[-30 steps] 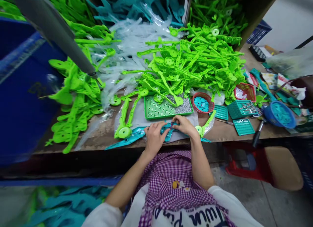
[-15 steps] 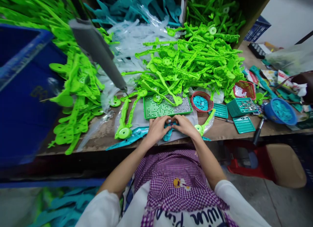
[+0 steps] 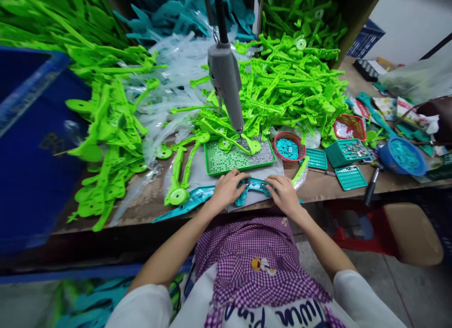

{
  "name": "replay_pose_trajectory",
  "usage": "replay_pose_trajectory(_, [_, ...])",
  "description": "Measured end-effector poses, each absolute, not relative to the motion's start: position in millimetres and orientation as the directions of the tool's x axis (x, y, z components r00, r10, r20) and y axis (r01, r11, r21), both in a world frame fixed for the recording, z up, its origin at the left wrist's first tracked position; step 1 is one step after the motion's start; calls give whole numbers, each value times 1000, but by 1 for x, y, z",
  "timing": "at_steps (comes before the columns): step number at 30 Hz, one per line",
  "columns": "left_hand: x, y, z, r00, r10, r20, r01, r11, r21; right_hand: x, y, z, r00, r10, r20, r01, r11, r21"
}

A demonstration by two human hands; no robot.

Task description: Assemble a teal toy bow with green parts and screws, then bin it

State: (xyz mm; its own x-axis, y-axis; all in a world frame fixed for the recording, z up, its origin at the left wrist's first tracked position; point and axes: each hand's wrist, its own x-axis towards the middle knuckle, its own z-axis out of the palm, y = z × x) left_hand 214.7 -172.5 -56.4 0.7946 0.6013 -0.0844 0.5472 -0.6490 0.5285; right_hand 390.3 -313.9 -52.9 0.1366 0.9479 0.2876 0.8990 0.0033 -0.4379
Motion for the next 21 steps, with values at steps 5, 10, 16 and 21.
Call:
replay_pose_trajectory(5, [217, -174, -62, 868, 495, -29, 434, -731, 527, 399, -310, -57, 128, 953, 274, 915, -7, -403])
replay_pose_trajectory(10, [217, -172, -64, 901, 434, -30, 384, -761, 523, 400, -311, -62, 25, 958, 287, 939, 76, -337])
replay_pose_trajectory(16, [218, -170, -58, 899, 427, -102, 412, -739, 534, 403, -326, -70, -117, 945, 305, 945, 201, -259])
replay_pose_trajectory(21, [217, -177, -50, 890, 434, -139, 433, -708, 558, 411, -336, -83, -219, 915, 340, 929, 302, -215])
